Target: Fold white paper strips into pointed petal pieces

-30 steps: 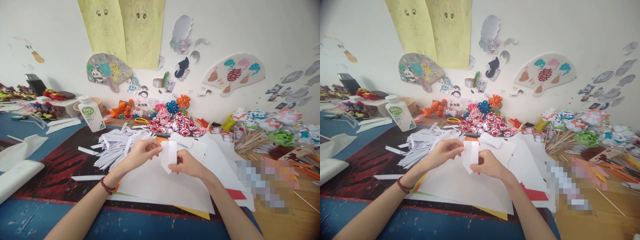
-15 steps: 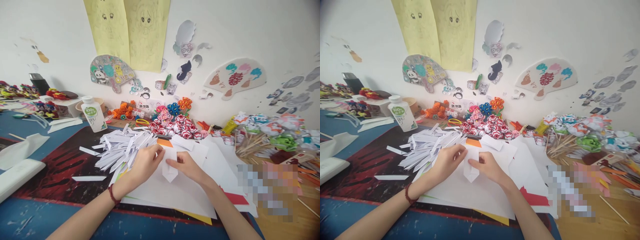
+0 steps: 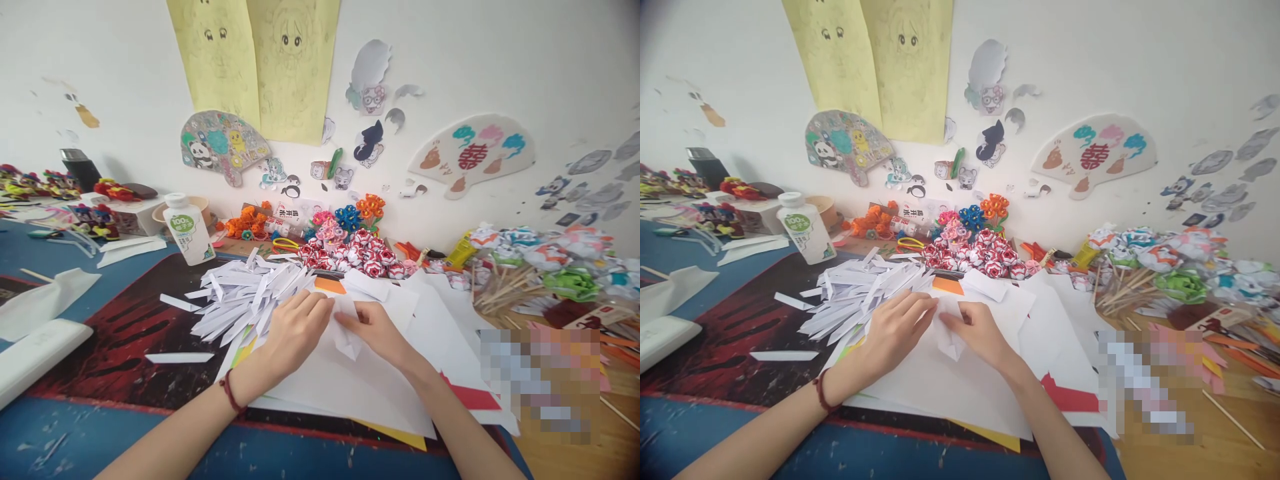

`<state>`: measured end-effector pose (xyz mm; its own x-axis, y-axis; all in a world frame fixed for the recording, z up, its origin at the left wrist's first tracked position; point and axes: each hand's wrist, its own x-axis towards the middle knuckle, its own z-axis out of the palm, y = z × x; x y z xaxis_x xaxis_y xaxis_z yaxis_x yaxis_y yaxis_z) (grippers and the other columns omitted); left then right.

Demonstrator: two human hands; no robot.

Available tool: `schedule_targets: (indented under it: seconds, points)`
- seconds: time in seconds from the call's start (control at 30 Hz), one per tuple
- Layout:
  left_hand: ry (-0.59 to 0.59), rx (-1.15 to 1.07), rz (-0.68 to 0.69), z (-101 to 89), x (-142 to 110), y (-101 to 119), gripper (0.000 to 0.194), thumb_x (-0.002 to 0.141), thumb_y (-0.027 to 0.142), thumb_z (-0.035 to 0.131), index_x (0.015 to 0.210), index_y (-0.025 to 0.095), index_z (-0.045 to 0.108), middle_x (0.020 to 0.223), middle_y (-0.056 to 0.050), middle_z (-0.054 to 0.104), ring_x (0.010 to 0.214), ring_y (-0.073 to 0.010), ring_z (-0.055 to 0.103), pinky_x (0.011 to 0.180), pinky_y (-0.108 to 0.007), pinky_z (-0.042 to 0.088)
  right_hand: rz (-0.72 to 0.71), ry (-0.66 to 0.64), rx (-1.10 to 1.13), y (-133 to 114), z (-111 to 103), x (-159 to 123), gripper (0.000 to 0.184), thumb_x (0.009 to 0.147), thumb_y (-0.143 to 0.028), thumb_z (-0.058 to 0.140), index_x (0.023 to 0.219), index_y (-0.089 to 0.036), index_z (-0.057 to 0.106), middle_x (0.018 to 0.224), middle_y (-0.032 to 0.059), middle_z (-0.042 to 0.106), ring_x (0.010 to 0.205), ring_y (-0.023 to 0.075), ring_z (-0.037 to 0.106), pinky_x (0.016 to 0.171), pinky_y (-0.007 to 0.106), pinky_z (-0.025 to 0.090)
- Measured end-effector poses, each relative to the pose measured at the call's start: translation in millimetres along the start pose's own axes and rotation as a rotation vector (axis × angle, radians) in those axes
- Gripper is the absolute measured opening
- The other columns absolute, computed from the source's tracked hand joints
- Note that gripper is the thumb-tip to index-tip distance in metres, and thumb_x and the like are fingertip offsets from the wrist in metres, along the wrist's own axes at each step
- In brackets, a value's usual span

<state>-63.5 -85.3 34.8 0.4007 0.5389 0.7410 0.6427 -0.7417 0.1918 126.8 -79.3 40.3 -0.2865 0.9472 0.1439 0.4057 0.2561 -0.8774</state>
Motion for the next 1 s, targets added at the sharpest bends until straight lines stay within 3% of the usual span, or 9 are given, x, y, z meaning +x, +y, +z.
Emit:
schedule_targets:
  seconds: [0.13,0.33,0.4,0.57,0.7,0.87,1.0]
  points:
    - [0.004,-0.002,-0.016,0.8,1,0,0.02,0.093,0.017,0.042,0.087,0.019,0.061,0.076,-0.006,0.06,0.074,-0.0169,0.056,0.069,-0.028,0.042,-0.007,0.022,0.026,-1,-2,1,0.045,0.084,-0.056,0.054,0.062,-0.017,0.045,0.061,-0.0027,0.036,0.058,0.0107,0.034,0.05,0.023,0.026]
    - [0.008,0.016,-0.067,1.6,1,4,0.017,0.092,0.017,0.045,0.097,0.019,0.06,0.084,-0.006,0.065,0.083,-0.0188,0.06,0.073,-0.03,0.043,-0.007,0.082,0.035,-2,-3,1,0.042,0.084,-0.055,0.055,0.068,-0.016,0.054,0.064,-0.0007,0.045,0.061,0.0124,0.04,0.053,0.023,0.031]
    - [0.013,-0.037,-0.143,-0.4,3,6,0.014,0.092,0.021,0.047,0.099,0.019,0.059,0.088,-0.006,0.067,0.081,-0.018,0.061,0.073,-0.03,0.043,-0.017,0.121,-0.009,-3,-3,1,0.043,0.085,-0.055,0.053,0.066,-0.016,0.054,0.063,-0.0005,0.044,0.06,0.0124,0.039,0.053,0.024,0.031]
    - [0.021,-0.573,-0.504,-9.9,15,4,0.017,0.093,0.032,0.048,0.102,0.02,0.056,0.085,-0.003,0.068,0.077,-0.0145,0.061,0.069,-0.026,0.045,-0.016,0.128,0.006,-7,-4,-1,0.044,0.086,-0.052,0.052,0.06,-0.017,0.048,0.058,-0.0017,0.039,0.056,0.0115,0.037,0.05,0.024,0.029]
    - [-0.023,-0.958,-0.69,-11.9,22,-4,0.028,0.084,0.04,0.061,0.1,0.017,0.056,0.081,-0.004,0.067,0.073,-0.0143,0.06,0.062,-0.023,0.043,-0.036,0.153,0.022,-9,-5,-2,0.043,0.085,-0.051,0.055,0.06,-0.016,0.05,0.057,-0.0022,0.038,0.055,0.011,0.037,0.049,0.024,0.028]
    - [-0.155,-1.134,-0.769,-9.4,22,-4,0.035,0.077,0.042,0.069,0.096,0.015,0.058,0.078,-0.003,0.063,0.067,-0.0114,0.054,0.059,-0.022,0.039,-0.033,0.135,0.05,-10,-6,-3,0.042,0.085,-0.052,0.055,0.065,-0.015,0.059,0.055,-0.0016,0.044,0.053,0.0119,0.041,0.048,0.024,0.031]
    - [-0.155,-1.17,-0.804,-8.8,22,-1,0.038,0.075,0.041,0.071,0.098,0.016,0.057,0.074,-0.001,0.061,0.066,-0.0102,0.052,0.058,-0.021,0.037,-0.039,0.175,0.042,-10,-5,-4,0.039,0.084,-0.051,0.058,0.069,-0.015,0.062,0.058,-0.0009,0.048,0.054,0.0118,0.042,0.048,0.024,0.031]
